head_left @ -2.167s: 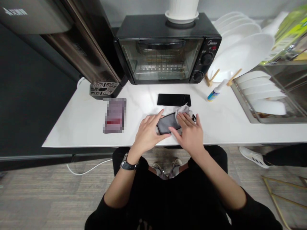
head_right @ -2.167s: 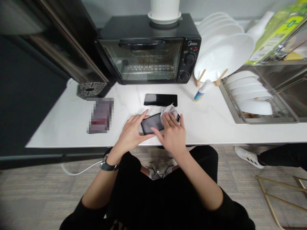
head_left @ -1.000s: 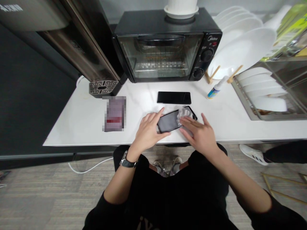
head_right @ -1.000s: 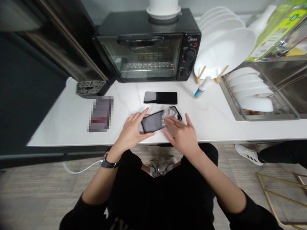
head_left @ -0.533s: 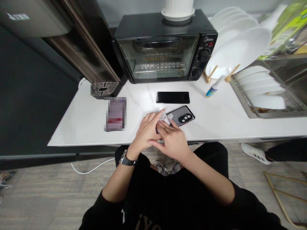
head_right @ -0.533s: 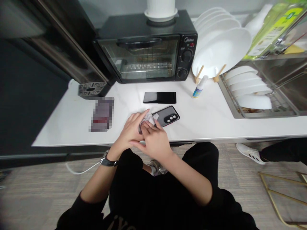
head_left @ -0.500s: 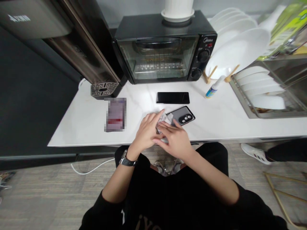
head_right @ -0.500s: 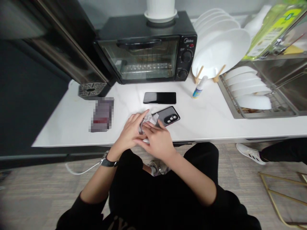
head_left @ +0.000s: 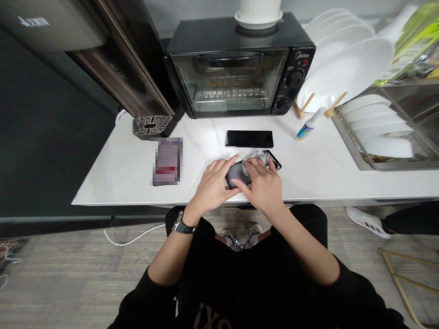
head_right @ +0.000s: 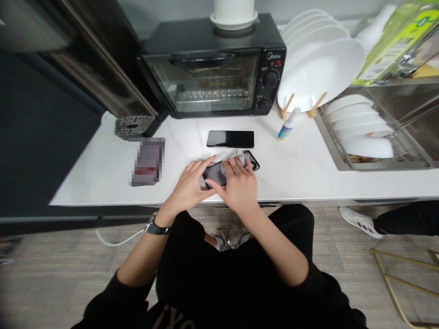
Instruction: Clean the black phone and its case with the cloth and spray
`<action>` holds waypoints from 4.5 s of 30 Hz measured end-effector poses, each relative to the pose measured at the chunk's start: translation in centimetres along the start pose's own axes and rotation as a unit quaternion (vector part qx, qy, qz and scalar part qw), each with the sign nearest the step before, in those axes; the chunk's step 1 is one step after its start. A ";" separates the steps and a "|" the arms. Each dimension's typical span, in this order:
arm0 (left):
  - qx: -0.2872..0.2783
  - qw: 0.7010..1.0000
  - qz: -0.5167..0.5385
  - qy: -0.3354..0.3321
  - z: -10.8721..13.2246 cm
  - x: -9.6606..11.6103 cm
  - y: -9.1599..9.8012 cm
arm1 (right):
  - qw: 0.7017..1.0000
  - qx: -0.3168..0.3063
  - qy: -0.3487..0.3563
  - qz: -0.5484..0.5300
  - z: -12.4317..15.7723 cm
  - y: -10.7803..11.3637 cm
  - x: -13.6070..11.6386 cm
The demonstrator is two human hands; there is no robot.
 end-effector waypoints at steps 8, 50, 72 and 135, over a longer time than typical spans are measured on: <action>-0.003 1.000 -0.004 0.009 0.0 -0.6 -0.3 | 0.991 -0.065 0.063 -0.097 1.7 -0.6 -3.3; 0.011 1.000 0.012 -0.006 0.0 -0.6 0.0 | 0.997 -0.050 0.060 0.004 0.9 -2.0 -6.3; 0.013 1.000 0.005 -0.019 0.2 0.0 -0.1 | 0.996 -0.041 0.072 -0.015 1.5 -1.6 -5.9; 0.004 0.999 -0.044 0.010 -0.2 0.3 -0.4 | 0.999 -0.028 -0.013 0.021 0.1 -0.6 -0.8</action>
Point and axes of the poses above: each hand's wrist, its own z-axis away from the middle knuckle, its own y-axis out of the back of the hand, x = y × z, the point moved 10 cm from there along -z, towards the middle knuckle, and after that the axes turned 1 degree about -x, right-handed, at the moved point
